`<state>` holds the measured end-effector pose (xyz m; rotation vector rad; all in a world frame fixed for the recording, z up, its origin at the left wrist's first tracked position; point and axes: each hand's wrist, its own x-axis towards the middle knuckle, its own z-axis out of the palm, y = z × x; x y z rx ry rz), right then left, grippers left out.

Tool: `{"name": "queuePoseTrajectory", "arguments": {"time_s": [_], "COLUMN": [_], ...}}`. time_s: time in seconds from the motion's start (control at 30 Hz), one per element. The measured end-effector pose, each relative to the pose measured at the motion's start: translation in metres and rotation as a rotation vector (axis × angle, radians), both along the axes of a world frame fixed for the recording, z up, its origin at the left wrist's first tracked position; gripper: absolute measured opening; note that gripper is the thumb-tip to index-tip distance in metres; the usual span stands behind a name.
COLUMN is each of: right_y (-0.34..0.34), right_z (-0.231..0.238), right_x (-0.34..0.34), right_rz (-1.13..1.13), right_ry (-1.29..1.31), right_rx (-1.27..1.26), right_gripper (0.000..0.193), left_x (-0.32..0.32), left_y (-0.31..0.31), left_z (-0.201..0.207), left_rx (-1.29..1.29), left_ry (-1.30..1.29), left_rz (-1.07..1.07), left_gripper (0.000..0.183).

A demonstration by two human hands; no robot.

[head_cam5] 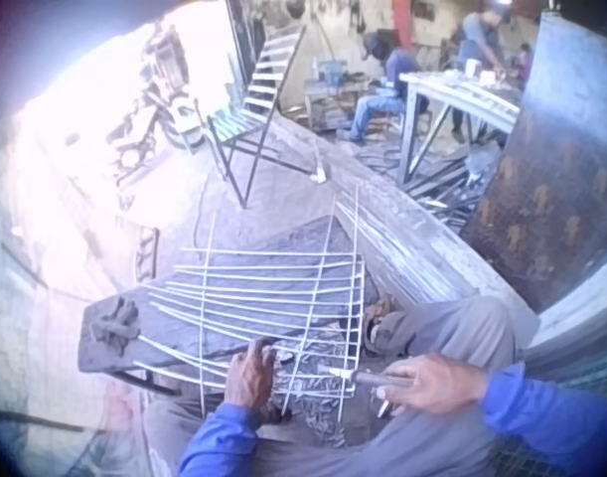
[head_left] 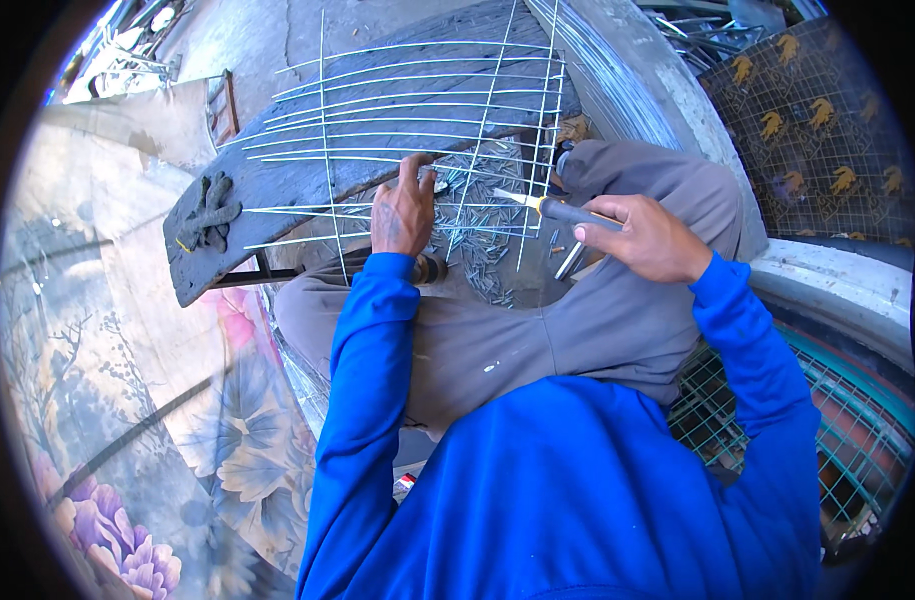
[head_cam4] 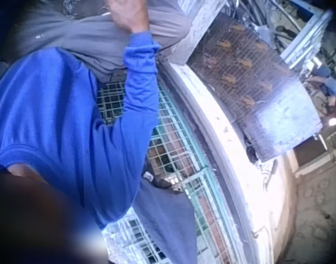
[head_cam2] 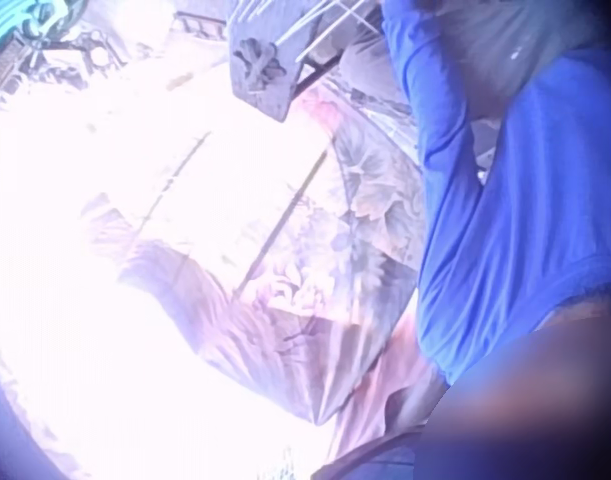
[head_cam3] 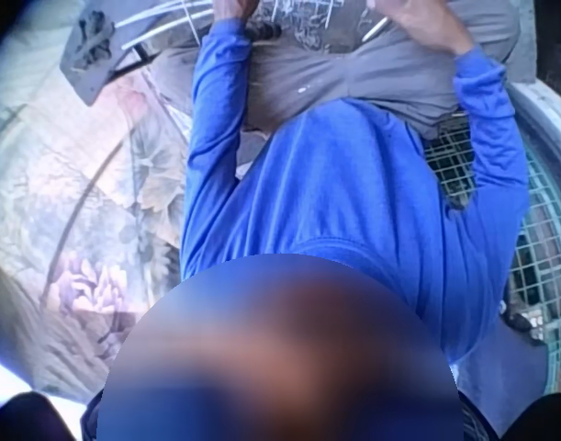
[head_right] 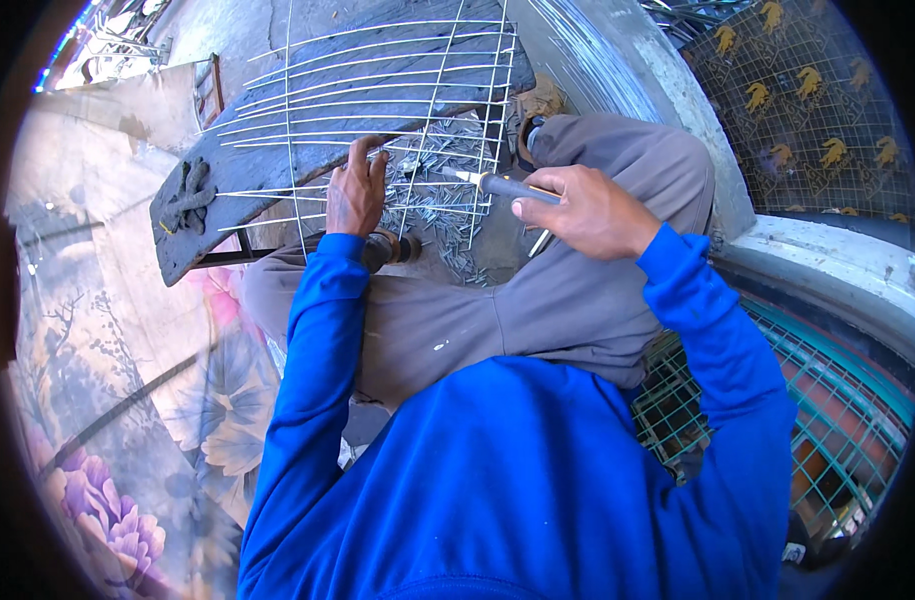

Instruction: Assembling or repairing a wire grill rack using pliers to secure metal strips.

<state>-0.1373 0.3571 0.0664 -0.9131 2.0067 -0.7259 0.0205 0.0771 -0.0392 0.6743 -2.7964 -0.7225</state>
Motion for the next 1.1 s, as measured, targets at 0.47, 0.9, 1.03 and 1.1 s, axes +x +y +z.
{"name": "queuePoseTrajectory", "arguments": {"time_s": [0.47, 0.9, 1.03, 1.1], "right_y": [-0.005, -0.006, -0.005, -0.005], "right_z": [0.001, 0.002, 0.008, 0.007], "right_x": [0.002, 0.009, 0.004, 0.002], "right_rz": [-0.036, -0.064, -0.031, -0.001], "right_ry": [0.020, 0.112, -0.007, -0.056], "right_rx": [-0.057, 0.001, -0.019, -0.032], "right_gripper": [0.044, 0.039, 0.036, 0.036], "left_x": [0.002, 0.001, -0.001, -0.001], "left_y": [0.000, 0.001, 0.000, 0.001], "left_z": [-0.005, -0.004, -0.006, -0.002], "left_rx": [0.013, 0.023, 0.009, 0.011], "left_ry": [0.026, -0.008, 0.019, -0.016], "left_rz": [0.028, 0.010, 0.020, 0.003], "left_gripper": [0.022, 0.025, 0.027, 0.027]}}
